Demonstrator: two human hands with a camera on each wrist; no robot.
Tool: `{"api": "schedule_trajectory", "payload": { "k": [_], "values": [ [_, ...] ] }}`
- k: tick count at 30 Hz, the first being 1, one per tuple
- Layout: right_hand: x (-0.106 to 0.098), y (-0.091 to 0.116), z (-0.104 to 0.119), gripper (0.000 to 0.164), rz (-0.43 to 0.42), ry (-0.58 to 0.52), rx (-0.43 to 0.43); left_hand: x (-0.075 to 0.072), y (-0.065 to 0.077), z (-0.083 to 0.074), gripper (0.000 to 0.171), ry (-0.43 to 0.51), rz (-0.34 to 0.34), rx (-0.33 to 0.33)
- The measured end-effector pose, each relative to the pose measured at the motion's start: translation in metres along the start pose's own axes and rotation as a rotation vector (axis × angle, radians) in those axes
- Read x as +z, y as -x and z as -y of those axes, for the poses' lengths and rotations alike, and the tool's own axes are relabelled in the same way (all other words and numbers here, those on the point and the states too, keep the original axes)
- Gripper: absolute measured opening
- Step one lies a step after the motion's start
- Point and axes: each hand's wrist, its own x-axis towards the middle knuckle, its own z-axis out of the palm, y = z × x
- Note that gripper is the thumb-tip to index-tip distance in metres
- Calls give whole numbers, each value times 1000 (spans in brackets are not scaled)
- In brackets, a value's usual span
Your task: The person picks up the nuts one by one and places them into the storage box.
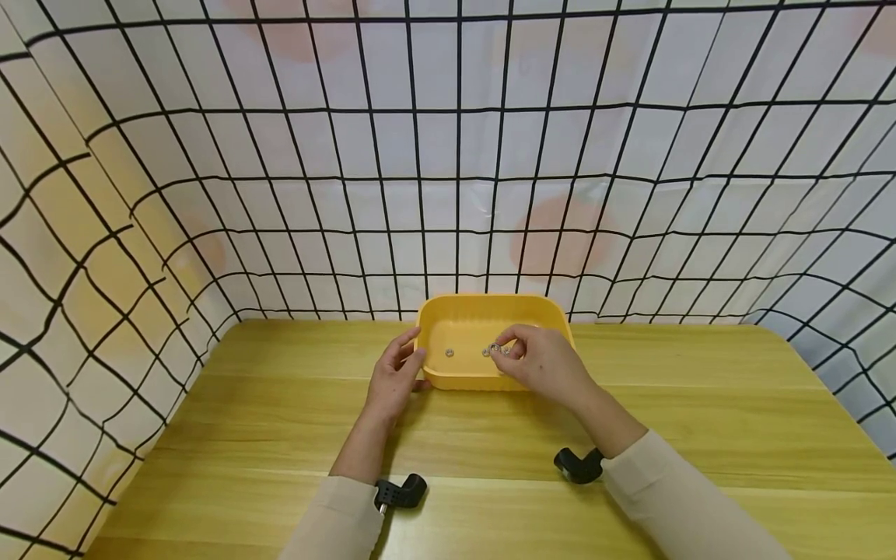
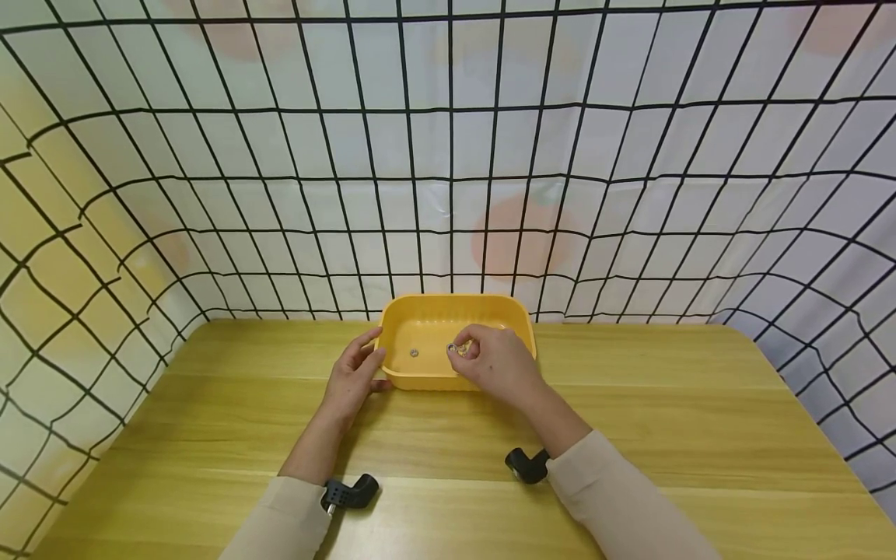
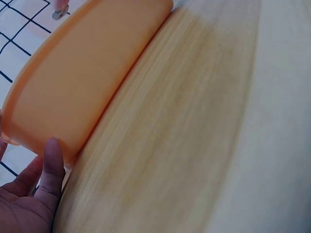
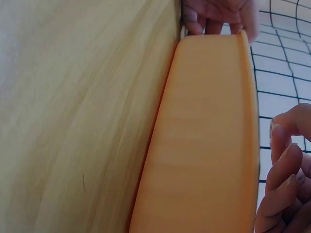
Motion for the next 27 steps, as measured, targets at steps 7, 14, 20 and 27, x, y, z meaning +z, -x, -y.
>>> {"api": "schedule_trajectory", "payload": {
  "k": [7, 14, 20, 27],
  "values": [
    [4, -14, -5, 20, 14, -25, 13, -1, -1, 1, 45, 9, 3, -5],
    [9, -26, -9, 22, 4, -35, 25, 0, 0, -1, 45, 3, -2, -11],
    [15, -34, -11, 21, -4, -50, 51, 1, 0, 0, 46, 11, 0, -5],
    [18, -40, -11, 23, 2, -21, 46, 1, 1, 0, 45, 10, -6, -5]
  ]
}}
